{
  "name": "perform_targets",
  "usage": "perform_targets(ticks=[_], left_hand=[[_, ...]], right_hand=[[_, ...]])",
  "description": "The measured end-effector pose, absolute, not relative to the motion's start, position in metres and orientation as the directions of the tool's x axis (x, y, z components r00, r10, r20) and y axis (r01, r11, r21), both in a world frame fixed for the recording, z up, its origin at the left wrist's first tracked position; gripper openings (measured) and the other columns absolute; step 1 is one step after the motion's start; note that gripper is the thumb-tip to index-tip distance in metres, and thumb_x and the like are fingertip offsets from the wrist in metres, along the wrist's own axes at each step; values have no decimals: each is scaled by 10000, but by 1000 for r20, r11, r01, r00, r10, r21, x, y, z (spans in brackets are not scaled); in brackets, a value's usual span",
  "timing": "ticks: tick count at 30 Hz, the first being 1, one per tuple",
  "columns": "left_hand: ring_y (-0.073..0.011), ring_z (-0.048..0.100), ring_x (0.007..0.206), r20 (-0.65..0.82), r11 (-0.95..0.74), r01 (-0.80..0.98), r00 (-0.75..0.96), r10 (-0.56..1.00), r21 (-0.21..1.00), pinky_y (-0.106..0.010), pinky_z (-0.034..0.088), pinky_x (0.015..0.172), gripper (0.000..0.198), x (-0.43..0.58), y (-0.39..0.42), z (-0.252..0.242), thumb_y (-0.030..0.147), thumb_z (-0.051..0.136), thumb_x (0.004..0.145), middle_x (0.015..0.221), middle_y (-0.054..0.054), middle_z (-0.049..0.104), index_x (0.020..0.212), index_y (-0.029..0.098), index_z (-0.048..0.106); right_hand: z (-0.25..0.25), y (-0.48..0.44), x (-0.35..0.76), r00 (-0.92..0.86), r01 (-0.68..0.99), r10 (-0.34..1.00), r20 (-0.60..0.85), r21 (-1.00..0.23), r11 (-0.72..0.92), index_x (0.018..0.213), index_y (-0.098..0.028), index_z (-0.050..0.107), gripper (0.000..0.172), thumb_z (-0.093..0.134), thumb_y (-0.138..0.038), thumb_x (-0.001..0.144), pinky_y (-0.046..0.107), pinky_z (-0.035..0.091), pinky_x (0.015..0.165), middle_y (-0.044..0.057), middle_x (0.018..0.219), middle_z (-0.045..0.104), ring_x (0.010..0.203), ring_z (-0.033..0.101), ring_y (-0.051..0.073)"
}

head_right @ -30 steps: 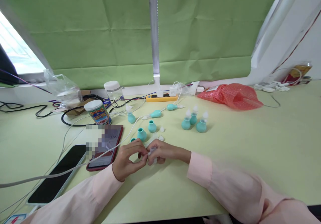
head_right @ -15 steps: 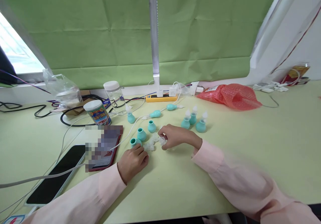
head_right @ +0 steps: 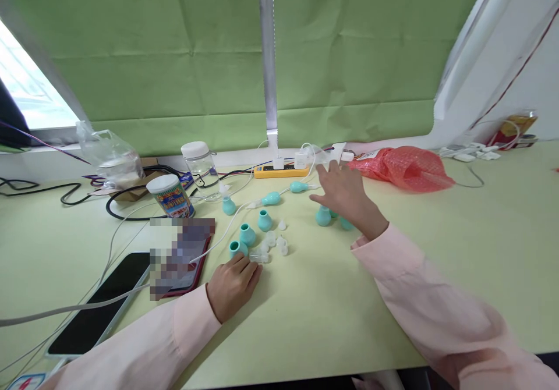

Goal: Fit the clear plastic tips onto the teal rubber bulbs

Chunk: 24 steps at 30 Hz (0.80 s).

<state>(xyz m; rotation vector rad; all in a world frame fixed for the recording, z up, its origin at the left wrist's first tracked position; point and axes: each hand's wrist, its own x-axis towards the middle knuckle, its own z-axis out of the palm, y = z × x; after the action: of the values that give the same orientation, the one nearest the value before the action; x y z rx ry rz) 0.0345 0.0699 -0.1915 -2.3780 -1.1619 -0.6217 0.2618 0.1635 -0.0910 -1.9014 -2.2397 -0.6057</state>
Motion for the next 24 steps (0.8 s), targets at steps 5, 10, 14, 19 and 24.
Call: perform_targets(ticks=[5,10,14,19,24], left_hand=[[-142,484,516,647,-661,747,535,542,-64,-236,381,420,259,36,65,-182,139,410,776,488,-34,495,542,143,519],[-161,519,689,746,-780,599,432,506,182,-271,455,561,169,32,59,-176,112,469,726,759,-89,555,886,120,524],[-223,456,969,804,-805,494,301,514,330,-378,429,778,410,30,48,-169,117,524,688,1070,-137,428,1077,163,404],[-224,499,909,630,-718,444,355,691,536,-355,448,726,527,35,46,-168,255,569,682,1028,-127,496,1144,148,340],[-113,478,506,456,-620,479,421,784,622,-225,395,482,90,39,52,-175,234,474,755,588,2,532,763,153,514]], right_hand=[[-101,174,270,-232,956,973,14,190,225,770,-143,531,172,484,-296,708,235,250,489,82,735,541,653,502,185],[-80,150,260,-312,945,944,104,134,297,675,-160,498,203,432,-336,750,245,212,479,57,632,500,578,448,158],[-61,105,243,-447,870,862,238,-105,481,672,-185,507,284,451,-455,738,246,187,479,10,502,450,476,381,125],[-84,71,210,-728,621,655,203,-210,755,646,-179,478,320,433,-479,751,246,131,465,-13,470,389,423,231,83],[-116,80,190,-685,576,628,370,-255,777,467,-162,311,331,391,-293,760,267,97,474,-36,428,242,442,77,75]])
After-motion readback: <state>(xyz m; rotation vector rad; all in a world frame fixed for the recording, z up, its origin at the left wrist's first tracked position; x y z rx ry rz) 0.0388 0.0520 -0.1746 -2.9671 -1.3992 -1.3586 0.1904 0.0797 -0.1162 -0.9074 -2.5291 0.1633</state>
